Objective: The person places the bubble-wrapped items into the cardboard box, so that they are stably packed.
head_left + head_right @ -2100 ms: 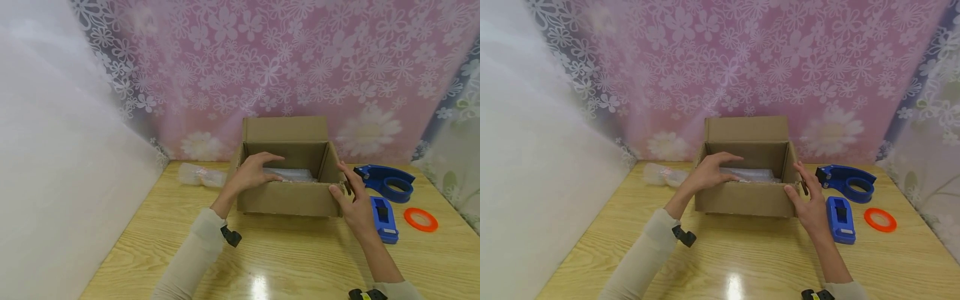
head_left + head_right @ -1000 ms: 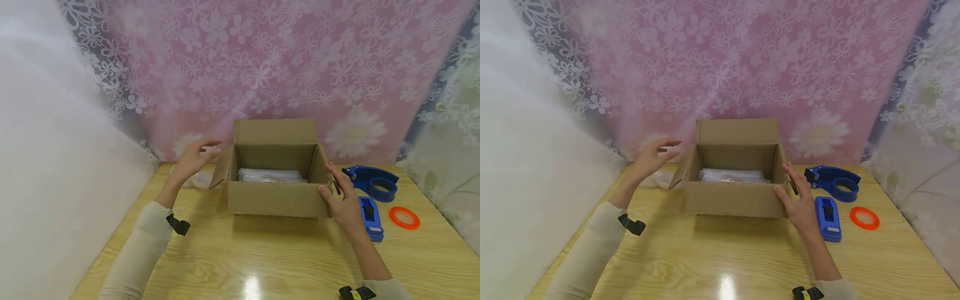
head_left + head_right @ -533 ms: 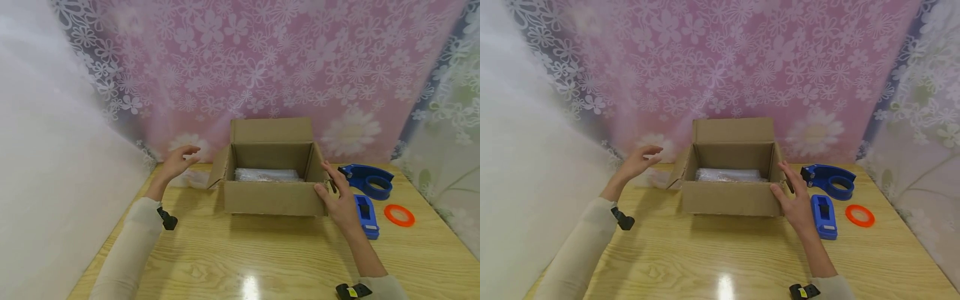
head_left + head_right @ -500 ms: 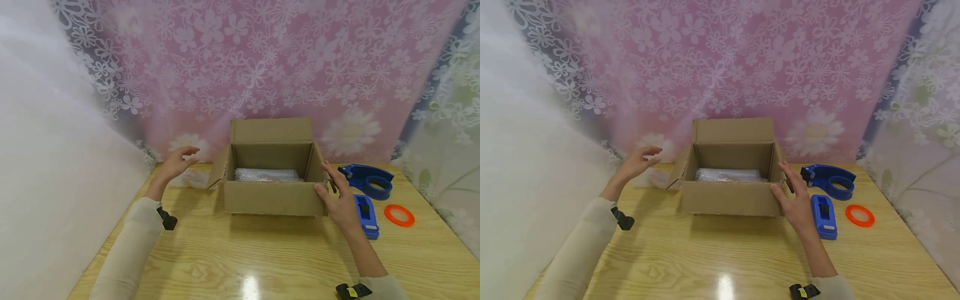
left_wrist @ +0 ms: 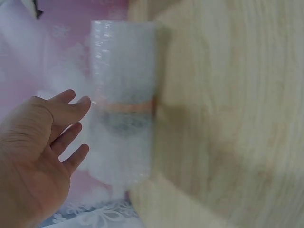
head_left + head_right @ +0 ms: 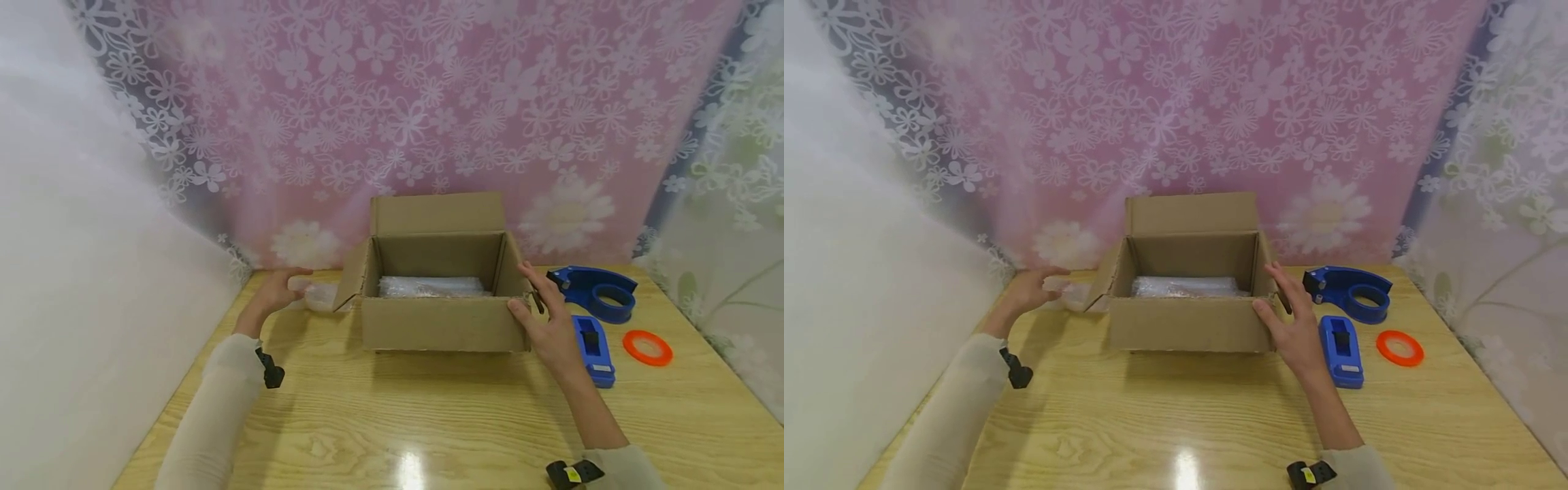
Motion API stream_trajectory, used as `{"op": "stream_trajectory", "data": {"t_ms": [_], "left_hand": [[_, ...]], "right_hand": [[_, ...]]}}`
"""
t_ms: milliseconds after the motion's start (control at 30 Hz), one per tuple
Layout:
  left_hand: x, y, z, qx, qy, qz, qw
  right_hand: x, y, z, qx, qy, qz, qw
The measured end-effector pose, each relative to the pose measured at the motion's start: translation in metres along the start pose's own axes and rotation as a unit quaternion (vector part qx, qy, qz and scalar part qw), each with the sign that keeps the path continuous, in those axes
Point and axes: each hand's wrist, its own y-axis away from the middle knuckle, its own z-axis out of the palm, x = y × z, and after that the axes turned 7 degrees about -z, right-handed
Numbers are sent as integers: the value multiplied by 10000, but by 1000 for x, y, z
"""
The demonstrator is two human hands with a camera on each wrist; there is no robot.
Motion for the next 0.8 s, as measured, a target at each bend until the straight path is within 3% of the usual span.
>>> {"op": "stream_trajectory", "data": {"t_ms": [133, 400, 800], "left_hand": [[-11, -2, 11, -30, -109, 11, 9999], [-16, -7, 22, 262, -506, 363, 9977], [-21, -4, 36, 704, -994, -330, 9920]], "right_hand": [[2, 1, 0, 10, 69, -70, 10000], [5, 0, 1, 36, 96, -148, 9998], [2, 0, 0, -1, 76, -120, 9999]]}}
